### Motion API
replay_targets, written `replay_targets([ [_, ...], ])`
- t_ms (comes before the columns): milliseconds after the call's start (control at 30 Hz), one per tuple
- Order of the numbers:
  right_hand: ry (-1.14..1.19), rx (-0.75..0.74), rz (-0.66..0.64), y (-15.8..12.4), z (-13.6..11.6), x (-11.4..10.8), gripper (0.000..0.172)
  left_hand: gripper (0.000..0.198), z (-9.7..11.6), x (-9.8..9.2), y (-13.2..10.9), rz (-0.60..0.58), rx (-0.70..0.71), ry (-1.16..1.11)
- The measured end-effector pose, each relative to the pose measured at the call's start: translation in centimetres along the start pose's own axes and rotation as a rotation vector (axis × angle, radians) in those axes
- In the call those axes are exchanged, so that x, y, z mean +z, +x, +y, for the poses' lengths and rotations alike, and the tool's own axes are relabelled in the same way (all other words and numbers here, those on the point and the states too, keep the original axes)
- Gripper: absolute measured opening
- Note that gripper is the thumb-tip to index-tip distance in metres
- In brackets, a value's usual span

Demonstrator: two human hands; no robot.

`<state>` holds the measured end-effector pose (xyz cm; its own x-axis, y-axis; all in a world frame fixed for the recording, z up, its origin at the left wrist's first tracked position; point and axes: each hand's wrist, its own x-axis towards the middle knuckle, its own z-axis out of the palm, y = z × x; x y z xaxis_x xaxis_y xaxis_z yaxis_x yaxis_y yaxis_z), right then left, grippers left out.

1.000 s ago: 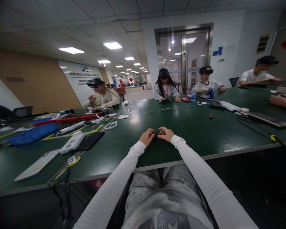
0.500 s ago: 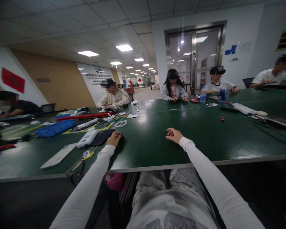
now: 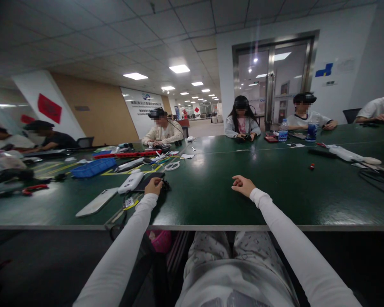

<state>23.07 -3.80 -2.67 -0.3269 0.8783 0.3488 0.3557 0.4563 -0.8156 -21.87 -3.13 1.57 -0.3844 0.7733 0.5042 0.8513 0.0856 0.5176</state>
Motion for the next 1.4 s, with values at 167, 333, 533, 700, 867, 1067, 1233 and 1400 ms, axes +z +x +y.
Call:
replay_targets([
  [167, 0.005, 0.003, 0.001, -0.1, -0.2, 0.0, 0.044, 0.022, -0.2, 0.2, 0.0, -0.022, 0.026, 0.032],
  [333, 0.002, 0.008, 0.01, -0.2, -0.4, 0.0, 0.043, 0.022, 0.0, 0.2, -0.1, -0.025, 0.031, 0.063],
  [533, -0.007, 0.011, 0.0, -0.1, 0.0, 0.0, 0.044, 0.022, 0.5, 0.0, -0.4, -0.041, 0.03, 0.073],
  [700, -0.01, 0.013, -0.014, -0.1, 0.0, -0.1, 0.044, 0.021, 0.5, 0.0, -0.4, -0.054, 0.052, 0.077],
  [867, -0.002, 0.016, -0.011, -0.1, 0.0, -0.2, 0.044, 0.02, 0.9, -0.2, -0.6, -0.077, 0.057, 0.099],
  [1067, 0.001, 0.02, -0.007, 0.0, 0.2, 0.0, 0.044, 0.021, 0.9, -0.2, -0.5, -0.098, 0.084, 0.134],
  [1233, -0.004, 0.022, -0.009, -0.1, 0.1, 0.0, 0.044, 0.022, 0.5, 0.2, -0.3, -0.115, 0.12, 0.181],
  [1400, -0.008, 0.025, -0.005, -0.2, -0.2, -0.1, 0.041, 0.023, 0.8, 0.0, -0.5, -0.127, 0.145, 0.201],
])
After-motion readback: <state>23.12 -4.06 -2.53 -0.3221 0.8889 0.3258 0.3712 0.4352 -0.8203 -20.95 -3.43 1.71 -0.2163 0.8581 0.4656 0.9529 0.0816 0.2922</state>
